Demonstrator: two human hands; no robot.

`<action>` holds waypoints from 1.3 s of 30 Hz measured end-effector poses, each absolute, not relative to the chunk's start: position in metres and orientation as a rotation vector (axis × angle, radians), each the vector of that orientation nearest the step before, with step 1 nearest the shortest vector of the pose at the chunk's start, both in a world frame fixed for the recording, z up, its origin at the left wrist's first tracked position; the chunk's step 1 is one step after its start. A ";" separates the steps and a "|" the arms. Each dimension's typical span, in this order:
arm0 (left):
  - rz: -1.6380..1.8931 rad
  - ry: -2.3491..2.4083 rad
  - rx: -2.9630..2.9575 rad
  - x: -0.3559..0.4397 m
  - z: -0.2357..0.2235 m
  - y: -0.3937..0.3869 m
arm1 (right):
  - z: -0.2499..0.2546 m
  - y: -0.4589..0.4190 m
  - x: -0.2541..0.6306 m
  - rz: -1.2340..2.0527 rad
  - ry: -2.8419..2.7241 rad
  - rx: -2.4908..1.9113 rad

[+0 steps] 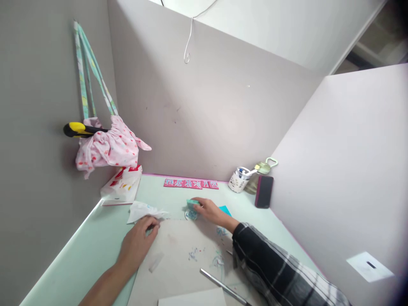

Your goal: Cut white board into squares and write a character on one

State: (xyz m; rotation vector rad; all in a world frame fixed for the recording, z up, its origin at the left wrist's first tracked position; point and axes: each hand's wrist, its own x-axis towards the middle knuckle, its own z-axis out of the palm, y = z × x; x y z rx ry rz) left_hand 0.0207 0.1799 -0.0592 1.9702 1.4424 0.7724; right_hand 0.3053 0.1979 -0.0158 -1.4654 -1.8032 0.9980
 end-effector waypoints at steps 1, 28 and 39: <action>0.774 1.442 1.971 0.021 -0.060 0.180 | -0.016 0.203 0.310 1.039 -1.750 -1.467; 0.761 1.451 1.975 0.020 -0.057 0.178 | -0.001 0.199 0.281 0.462 -2.410 -1.710; 0.794 1.459 1.976 0.021 -0.057 0.178 | -0.008 0.212 0.289 0.319 -2.354 -1.704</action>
